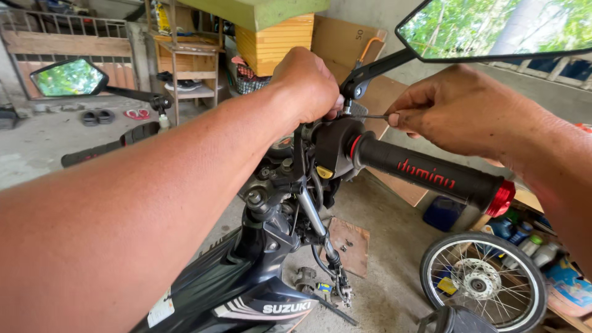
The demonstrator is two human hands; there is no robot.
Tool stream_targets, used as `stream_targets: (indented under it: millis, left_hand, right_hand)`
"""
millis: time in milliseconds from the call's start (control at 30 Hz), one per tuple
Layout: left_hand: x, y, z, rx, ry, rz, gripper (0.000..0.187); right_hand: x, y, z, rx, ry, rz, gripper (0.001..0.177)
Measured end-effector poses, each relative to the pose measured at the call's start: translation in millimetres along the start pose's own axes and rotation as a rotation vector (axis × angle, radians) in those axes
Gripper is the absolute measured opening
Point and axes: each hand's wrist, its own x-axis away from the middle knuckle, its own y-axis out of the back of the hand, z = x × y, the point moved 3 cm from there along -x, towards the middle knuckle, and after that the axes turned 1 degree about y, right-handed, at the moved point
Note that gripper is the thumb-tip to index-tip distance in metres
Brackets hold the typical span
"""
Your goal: The person uses a wrench to tighten bolts on the motorcycle's front fork and handlebar area. They adjust the handlebar controls and mirrors, then place tools on the seat.
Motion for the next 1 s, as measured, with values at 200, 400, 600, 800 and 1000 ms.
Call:
stream_targets:
  millis: [200, 400, 600, 800, 1000]
  left_hand:
    - [4.5, -0.6, -0.2, -0.037, 0.0, -0.015, 0.011]
    - [3.3, -1.9, 3.3, 0.004, 0.003, -0.012, 0.003]
    - [10.4, 3.1, 2.7, -0.059, 0.005, -0.104, 0.009]
    - [26.1, 4.5, -7.3, -0.058, -0.309, 0.094, 0.028]
    - [34.9, 13.5, -15.7, -0.174, -0.431, 0.065, 0.015]
  right_hand:
    - [0.1, 1.5, -0.6, 0.011, 0.023, 0.008, 0.024]
    - [2.8, -1.1, -10.6, -0.097, -0.027, -0.03, 0.027]
    - [4.4, 3.3, -18.7, -0.296, -0.058, 0.016, 0.031]
    - [-8.1, -1.0, -30.9, -0.752, 0.0, 0.19, 0.027]
    - [-13.8, 1.7, -53.9, -1.179, 0.098, 0.35, 0.027]
